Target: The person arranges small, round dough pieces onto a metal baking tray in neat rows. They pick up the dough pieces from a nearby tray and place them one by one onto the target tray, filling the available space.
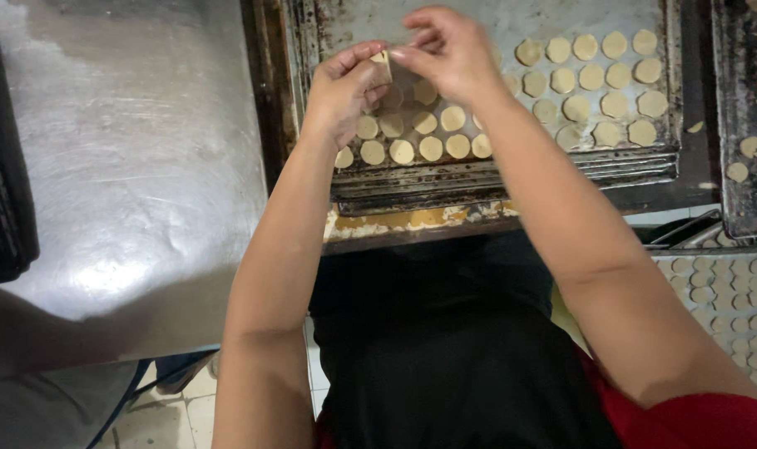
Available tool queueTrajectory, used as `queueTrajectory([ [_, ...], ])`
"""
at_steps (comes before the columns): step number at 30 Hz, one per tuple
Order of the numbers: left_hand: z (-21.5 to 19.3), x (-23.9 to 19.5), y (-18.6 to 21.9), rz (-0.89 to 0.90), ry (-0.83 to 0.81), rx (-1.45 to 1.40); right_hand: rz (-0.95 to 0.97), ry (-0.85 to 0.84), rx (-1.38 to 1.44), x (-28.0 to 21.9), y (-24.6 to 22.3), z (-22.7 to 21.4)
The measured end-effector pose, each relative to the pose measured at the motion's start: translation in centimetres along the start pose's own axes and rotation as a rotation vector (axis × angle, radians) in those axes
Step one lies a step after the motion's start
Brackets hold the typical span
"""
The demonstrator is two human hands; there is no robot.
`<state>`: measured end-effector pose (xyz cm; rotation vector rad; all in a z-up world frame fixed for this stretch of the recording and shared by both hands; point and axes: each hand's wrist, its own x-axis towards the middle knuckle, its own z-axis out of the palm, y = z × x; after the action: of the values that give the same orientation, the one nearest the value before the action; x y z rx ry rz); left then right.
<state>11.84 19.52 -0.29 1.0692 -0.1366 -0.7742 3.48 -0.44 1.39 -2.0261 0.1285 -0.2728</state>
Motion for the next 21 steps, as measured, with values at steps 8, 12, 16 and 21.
queueTrajectory([
  [8, -2.6, -2.5, 2.6, 0.049, 0.02, 0.054, 0.089, -0.009, -0.167, 1.4, -2.6, 1.7],
  [12, -3.0, -2.8, 3.5, 0.01, 0.096, 0.097, 0.132, -0.157, 0.367, 2.3, -3.5, 4.4],
  [16, -4.1, -3.1, 4.0, 0.046, 0.12, 0.089, 0.016, -0.092, 0.145, 2.4, -3.4, 4.7],
  [21, -5.0, -3.8, 4.3, 0.052, 0.168, 0.106, -0.018, -0.149, 0.038, 3.4, -3.0, 5.2],
])
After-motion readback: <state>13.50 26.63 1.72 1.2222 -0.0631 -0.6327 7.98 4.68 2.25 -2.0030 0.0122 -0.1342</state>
